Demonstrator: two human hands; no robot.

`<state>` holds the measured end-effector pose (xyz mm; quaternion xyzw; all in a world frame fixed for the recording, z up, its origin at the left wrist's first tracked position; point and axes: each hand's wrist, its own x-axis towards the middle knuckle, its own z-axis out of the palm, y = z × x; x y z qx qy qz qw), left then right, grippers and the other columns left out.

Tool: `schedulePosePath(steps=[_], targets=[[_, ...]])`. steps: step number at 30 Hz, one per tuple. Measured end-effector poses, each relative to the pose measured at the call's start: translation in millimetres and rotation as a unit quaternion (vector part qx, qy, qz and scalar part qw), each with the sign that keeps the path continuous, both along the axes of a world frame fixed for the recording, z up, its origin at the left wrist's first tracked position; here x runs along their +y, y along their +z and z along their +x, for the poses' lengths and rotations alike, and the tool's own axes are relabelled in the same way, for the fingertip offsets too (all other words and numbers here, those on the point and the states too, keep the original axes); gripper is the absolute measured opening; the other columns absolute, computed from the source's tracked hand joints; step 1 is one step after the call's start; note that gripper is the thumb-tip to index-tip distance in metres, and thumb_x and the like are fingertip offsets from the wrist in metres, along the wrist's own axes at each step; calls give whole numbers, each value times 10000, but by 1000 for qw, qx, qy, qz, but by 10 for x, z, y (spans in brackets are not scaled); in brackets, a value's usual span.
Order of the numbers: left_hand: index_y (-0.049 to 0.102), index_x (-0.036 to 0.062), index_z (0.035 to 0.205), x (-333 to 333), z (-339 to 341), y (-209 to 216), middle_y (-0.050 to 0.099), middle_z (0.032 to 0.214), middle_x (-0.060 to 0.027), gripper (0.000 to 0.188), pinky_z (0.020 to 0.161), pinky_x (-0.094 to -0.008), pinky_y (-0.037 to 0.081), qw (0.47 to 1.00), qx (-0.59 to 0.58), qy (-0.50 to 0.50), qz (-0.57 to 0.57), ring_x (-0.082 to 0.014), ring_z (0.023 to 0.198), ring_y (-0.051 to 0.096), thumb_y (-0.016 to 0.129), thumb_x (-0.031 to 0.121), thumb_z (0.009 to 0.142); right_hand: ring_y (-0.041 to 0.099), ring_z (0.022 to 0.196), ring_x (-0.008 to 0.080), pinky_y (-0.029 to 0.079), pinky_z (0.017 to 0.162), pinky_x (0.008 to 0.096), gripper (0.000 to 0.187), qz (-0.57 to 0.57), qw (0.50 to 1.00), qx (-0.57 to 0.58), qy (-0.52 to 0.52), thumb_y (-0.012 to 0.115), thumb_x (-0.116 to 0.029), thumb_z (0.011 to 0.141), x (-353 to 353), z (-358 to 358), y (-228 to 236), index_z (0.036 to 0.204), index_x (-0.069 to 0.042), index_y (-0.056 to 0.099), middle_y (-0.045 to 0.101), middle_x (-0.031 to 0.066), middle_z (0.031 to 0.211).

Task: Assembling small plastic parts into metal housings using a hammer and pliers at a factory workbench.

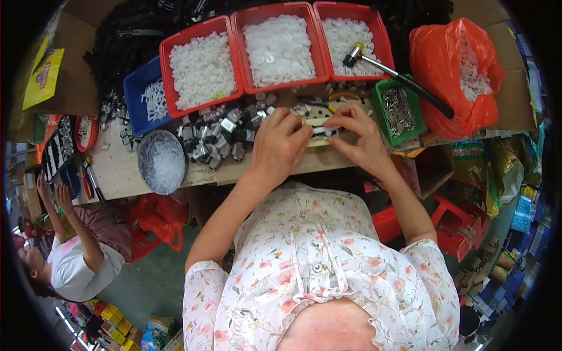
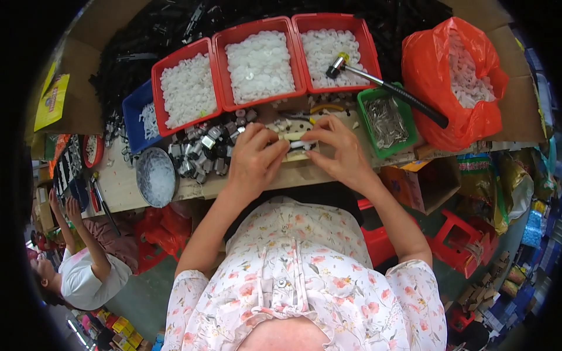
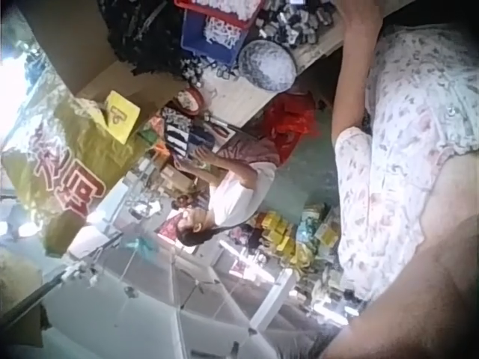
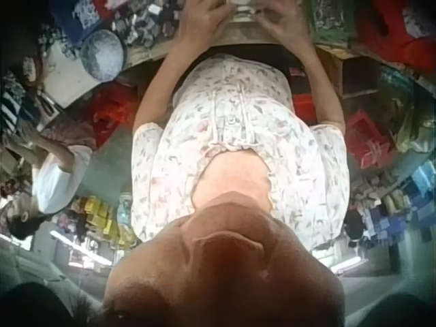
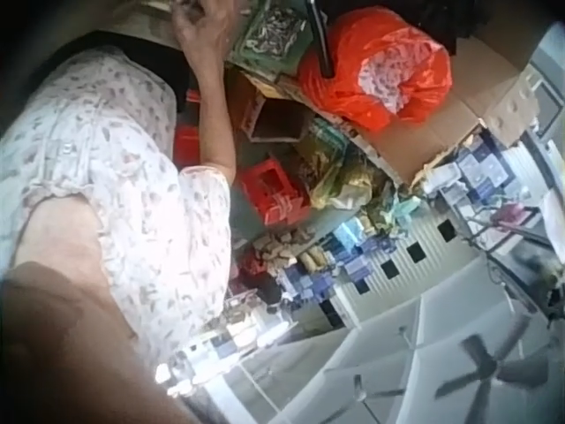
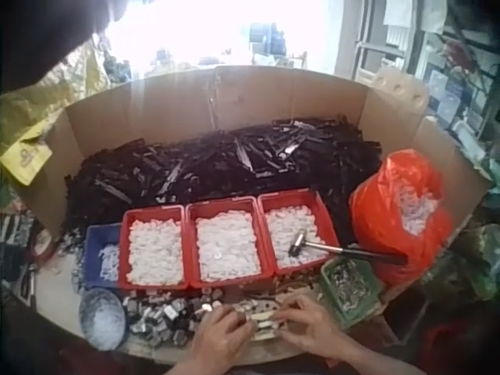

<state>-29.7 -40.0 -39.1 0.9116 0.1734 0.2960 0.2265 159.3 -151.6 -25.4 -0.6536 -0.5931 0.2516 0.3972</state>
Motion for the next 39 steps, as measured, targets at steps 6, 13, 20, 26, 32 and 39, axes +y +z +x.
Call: schedulePosePath(steps=[6,13,20,26,32,39], targets=[[682,58,916,-48,6,-48,603,894,-67,199,767,-401,468,1000,-13,6,14,-281,937,568,744,63,726,551,1060,214,421,933,316,287,-10,993,95,-67,760,4,699,-92,-75,-164,982,-30,726,561,84,1063],[655,60,929,-68,-9,-9,598,929,-76,201,786,-393,462,1000,6,10,28,-283,973,564,705,55,734,568,1075,246,455,919,339,280,34,998,37,-47,749,-22,748,-155,-67,-189,1026,-23,724,565,114,1106],[688,45,947,-51,-1,28,611,893,-87,213,760,-407,480,1000,4,8,20,-292,896,572,744,49,741,632,956,302,511,834,381,287,78,983,-165,-26,663,-26,828,276,375,395,1115,-28,672,610,152,1043],[692,39,966,-60,11,52,613,896,-88,215,756,-407,483,1000,-5,20,-3,-295,888,566,758,69,763,629,963,328,518,780,445,198,71,843,-502,-179,572,-44,850,1234,1380,536,1030,-54,654,622,134,1016],[693,36,970,-51,-20,66,617,903,-88,221,769,-402,485,999,-32,24,-3,-296,903,569,763,77,765,617,1024,272,503,787,449,136,37,770,-609,-185,547,-70,853,1623,1914,307,910,-78,669,612,98,1038],[686,14,998,31,-101,156,622,915,-115,236,746,-387,490,992,-99,49,-62,-300,895,584,750,75,779,668,831,220,529,717,334,115,205,860,-433,-178,657,-108,872,1168,1360,817,962,-54,706,670,76,931]])
